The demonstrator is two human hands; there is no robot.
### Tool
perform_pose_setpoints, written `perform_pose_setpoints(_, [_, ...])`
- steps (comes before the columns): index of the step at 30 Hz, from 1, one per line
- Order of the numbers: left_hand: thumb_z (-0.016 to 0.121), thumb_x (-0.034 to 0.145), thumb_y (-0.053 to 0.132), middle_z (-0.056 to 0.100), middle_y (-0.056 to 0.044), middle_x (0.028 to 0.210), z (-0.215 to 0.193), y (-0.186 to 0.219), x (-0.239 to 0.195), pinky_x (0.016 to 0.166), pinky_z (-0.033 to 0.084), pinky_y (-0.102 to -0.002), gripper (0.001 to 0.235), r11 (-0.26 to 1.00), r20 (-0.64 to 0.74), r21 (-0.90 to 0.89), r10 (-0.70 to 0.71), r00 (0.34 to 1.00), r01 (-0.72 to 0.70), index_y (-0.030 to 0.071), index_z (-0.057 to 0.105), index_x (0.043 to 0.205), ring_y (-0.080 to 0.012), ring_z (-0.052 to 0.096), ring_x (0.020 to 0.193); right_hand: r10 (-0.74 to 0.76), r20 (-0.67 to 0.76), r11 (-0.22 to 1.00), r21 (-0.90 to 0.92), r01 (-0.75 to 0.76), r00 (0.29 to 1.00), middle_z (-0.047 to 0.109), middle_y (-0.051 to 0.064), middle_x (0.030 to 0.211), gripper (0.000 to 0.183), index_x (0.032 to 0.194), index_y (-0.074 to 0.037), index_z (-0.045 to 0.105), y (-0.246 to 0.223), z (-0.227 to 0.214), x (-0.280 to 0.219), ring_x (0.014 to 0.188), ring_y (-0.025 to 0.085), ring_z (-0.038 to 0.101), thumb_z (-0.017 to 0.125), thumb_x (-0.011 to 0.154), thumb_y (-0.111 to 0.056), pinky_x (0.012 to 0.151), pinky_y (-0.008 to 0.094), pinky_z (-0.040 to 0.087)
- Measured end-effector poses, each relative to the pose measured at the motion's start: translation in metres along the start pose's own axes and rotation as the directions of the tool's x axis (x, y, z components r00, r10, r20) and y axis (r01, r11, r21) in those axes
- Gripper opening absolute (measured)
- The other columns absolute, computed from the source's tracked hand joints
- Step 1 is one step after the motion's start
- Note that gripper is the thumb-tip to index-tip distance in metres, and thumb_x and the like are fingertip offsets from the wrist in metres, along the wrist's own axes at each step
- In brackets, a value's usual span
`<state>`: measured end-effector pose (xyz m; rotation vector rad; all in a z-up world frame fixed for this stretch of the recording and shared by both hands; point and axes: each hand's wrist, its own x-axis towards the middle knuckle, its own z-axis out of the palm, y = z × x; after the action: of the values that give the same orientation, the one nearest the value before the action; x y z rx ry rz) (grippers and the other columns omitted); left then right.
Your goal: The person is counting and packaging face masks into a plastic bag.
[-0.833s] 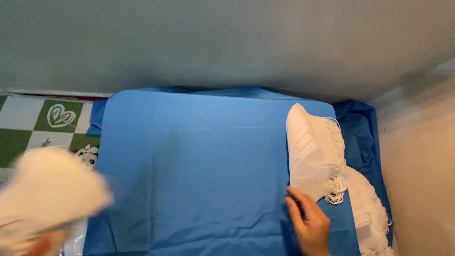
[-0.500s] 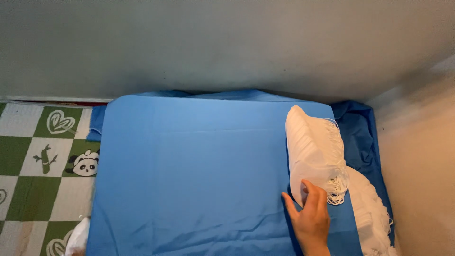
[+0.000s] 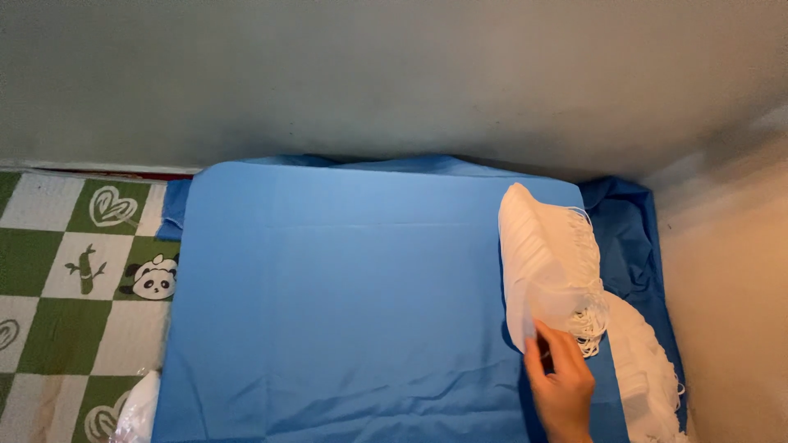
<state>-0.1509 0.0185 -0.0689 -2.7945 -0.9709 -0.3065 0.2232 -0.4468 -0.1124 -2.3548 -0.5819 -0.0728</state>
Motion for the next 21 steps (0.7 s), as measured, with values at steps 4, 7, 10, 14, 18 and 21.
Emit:
perform_pose_setpoints(4, [0.066,0.097,-0.009,0.057,-0.03,0.137,0.03,0.037,-0.051,0.106,0.05,-0.051,0.046,0.99,-0.173,-0.111,-0.104,0.979,0.086,-0.014,0.054,0.141,-0.0413,0.057,0.124,-0.09,-0.171,0.986,-0.151,0.064,0.981,0.073,0.016,0.099,0.023,0.108,0.007,0.074,0.009,-0.016,-0.014,0.075,0.022,0.065,0.074,0.085,0.006,0.068,0.029,0.052])
perform_pose_setpoints(7, [0.067,0.097,-0.016,0.057,-0.036,0.145,0.025,0.073,-0.048,0.111,0.051,-0.055,0.054,0.97,-0.295,-0.204,-0.191,0.936,0.134,-0.02,0.052,0.15,-0.0458,0.058,0.131,-0.18,-0.035,0.984,0.007,0.18,0.983,0.073,0.012,0.08,0.027,0.105,0.004,0.072,0.073,-0.036,-0.022,0.055,0.015,0.06,0.07,0.078,0.004,0.052,0.025,0.047])
perform_pose_setpoints(10, [0.062,0.092,0.019,0.049,-0.028,0.153,-0.013,0.159,0.007,0.117,0.04,-0.056,0.063,0.826,-0.19,-0.56,-0.204,0.96,0.065,-0.008,0.052,0.148,-0.0412,0.046,0.143,-0.362,0.24,0.908,0.309,0.283,0.901,0.078,0.009,0.084,0.037,0.107,-0.005,0.071,0.124,-0.014,-0.034,0.057,0.012,0.069,0.069,0.071,-0.003,0.05,0.022,0.055])
perform_pose_setpoints(14, [0.057,0.068,0.081,0.002,-0.017,0.174,-0.019,0.247,0.07,0.119,0.01,-0.069,0.118,0.213,0.152,-0.973,0.282,0.947,0.093,0.017,0.02,0.16,-0.0392,-0.001,0.16,-0.075,0.262,0.853,0.517,-0.074,0.962,0.086,0.013,0.079,0.029,0.105,-0.003,0.078,-0.058,-0.02,-0.03,0.047,0.011,0.07,0.074,0.077,0.0,0.044,0.019,0.055])
perform_pose_setpoints(18, [0.082,0.07,0.04,0.07,-0.008,0.127,0.002,0.259,0.091,0.101,0.05,-0.033,0.112,0.106,0.391,-0.915,0.462,0.796,0.388,0.011,0.025,0.162,-0.0222,0.069,0.118,0.16,0.353,0.668,0.649,-0.364,0.922,0.071,0.017,0.071,0.024,0.109,0.009,0.074,-0.084,0.02,0.007,0.055,0.021,0.059,0.066,0.087,0.003,0.049,0.032,0.05])
perform_pose_setpoints(21, [0.072,0.084,0.005,0.067,-0.007,0.084,0.024,0.266,0.098,0.069,0.052,-0.025,0.067,0.002,0.499,-0.849,0.334,0.8,0.528,0.002,0.051,0.147,-0.0139,0.064,0.074,0.235,0.413,0.621,0.632,-0.463,0.88,0.069,0.019,0.086,0.046,0.137,0.003,0.061,-0.085,0.041,0.029,0.061,0.021,0.061,0.061,0.091,0.001,0.048,0.032,0.05])
